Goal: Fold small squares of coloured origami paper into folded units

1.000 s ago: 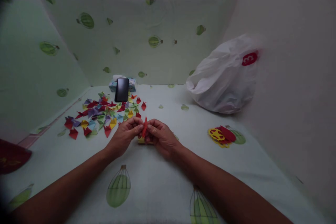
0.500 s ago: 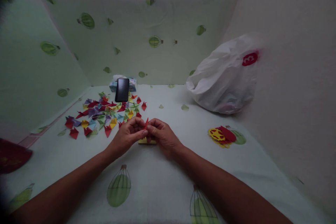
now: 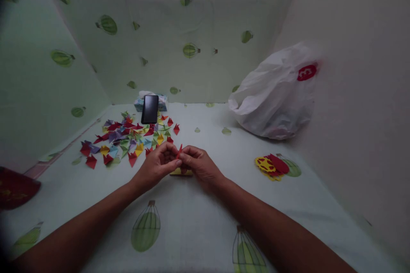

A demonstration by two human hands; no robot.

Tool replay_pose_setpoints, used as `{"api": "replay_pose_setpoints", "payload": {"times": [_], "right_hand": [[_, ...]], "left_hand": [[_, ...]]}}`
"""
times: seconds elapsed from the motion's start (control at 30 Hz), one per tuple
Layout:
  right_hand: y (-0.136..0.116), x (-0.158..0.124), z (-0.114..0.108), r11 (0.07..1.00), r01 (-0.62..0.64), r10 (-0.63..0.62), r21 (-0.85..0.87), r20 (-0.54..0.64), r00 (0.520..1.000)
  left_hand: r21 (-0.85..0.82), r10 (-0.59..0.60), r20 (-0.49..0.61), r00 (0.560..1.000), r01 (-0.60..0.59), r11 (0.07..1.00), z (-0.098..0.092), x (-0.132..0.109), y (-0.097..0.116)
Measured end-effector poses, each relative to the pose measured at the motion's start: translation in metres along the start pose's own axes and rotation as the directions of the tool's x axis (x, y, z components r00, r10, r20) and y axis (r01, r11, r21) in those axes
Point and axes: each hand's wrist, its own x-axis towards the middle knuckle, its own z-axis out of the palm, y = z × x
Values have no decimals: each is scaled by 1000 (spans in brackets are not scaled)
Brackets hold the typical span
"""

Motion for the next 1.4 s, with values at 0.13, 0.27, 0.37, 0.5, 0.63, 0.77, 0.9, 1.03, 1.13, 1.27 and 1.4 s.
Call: {"api": "replay_pose_setpoints", "payload": {"times": [0.13,0.27,0.37,0.5,0.63,0.77,0.9,1.03,1.13,1.27,1.4], "right_hand": [[0,-1,0,999,18,-17,-29,14,1000],[-1,-1,0,990,78,-75,-121,31,997],[-2,-1,-1,953,150,-159,-264,-13,987],[-2,-1,-2,869,166,-238,-466,-101,966],[-1,-1,-2,832,153,-241,-533,-99,965],[-1,-1,0,811,166,-266,-560,-100,959],[0,-2,3,861,151,-236,-485,-118,965],[1,-2,4,926,154,-210,-344,-131,969],[2,-1,4,939,203,-240,-276,-108,965],[-1,-3,4,910,238,-279,-340,-78,957],[-2,-7,3,847,265,-327,-460,-58,943]], "left_hand": [[-82,-18,-2,1000,18,996,0,1,0],[-108,-1,5,1000,1,994,-1,1,2],[-101,-1,-16,1000,-1,995,-2,0,1],[-36,-15,-83,996,12,999,0,1,-2],[105,9,-199,980,13,994,1,2,-2],[68,-59,-205,977,75,995,3,2,-4],[-38,-53,-180,982,47,998,4,1,-4],[-164,-103,-141,985,80,983,6,1,0],[-218,-127,-142,982,94,971,6,1,2],[-255,-128,-140,982,89,963,3,1,0],[-264,-118,-139,983,78,961,2,2,-2]]}}
